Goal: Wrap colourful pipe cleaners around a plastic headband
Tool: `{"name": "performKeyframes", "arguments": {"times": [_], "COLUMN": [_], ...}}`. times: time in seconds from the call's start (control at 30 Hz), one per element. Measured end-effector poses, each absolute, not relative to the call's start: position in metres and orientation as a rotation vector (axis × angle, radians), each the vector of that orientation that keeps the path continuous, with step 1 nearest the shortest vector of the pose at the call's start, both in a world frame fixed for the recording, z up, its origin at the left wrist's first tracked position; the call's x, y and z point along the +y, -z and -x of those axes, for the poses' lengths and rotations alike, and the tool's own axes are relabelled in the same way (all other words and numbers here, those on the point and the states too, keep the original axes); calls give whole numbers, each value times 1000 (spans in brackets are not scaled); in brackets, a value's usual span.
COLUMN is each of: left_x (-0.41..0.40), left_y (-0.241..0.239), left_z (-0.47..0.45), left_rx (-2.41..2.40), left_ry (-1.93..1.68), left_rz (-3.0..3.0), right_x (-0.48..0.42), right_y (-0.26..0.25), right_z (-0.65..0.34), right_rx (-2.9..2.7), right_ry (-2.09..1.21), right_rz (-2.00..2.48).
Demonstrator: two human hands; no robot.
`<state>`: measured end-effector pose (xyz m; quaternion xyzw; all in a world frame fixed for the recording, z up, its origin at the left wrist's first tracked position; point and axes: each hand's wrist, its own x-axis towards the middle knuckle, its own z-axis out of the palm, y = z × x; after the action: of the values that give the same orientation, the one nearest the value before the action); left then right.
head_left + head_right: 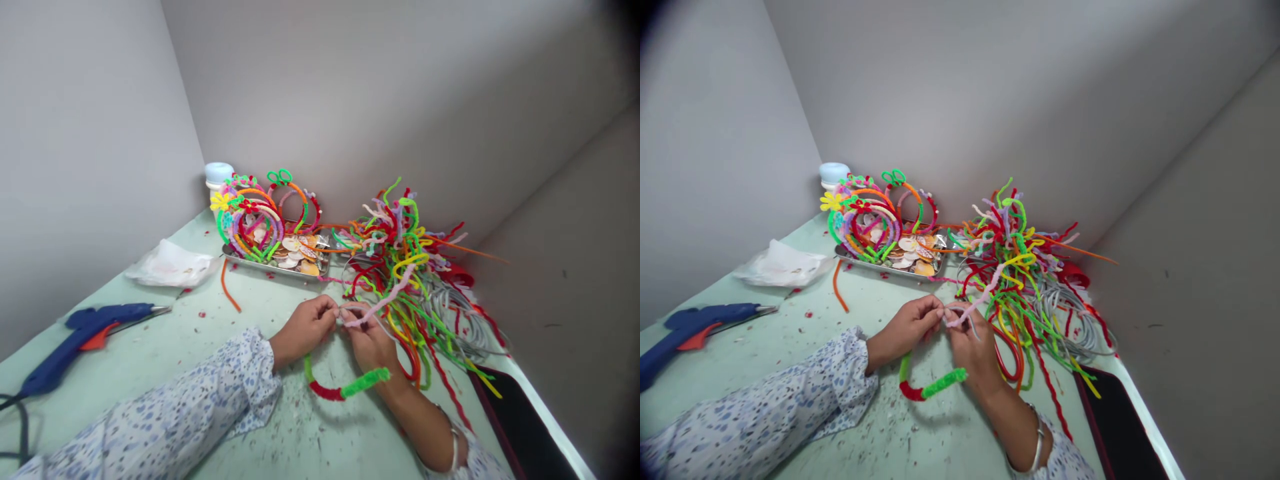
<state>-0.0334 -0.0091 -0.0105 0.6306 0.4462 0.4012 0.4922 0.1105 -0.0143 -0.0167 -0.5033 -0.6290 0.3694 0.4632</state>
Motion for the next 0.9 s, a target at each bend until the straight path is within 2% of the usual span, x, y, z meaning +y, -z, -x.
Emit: {"name": "performKeyframes", "arguments": {"times": [0.4,0.9], "left_x": [-10,-8], "left_y": [10,11], "left_z": [32,32], "left_rx": [1017,1013], "left_ry": [-1008,-1036], "left_rz": [-1470,-1342], "right_x": [-15,-9], "right_y": [9,17], "right_z": [-112,-108], "right_rx": [-1541,-1435], "right_ry": [-830,-1162], "right_rz": [1299,1108]}}
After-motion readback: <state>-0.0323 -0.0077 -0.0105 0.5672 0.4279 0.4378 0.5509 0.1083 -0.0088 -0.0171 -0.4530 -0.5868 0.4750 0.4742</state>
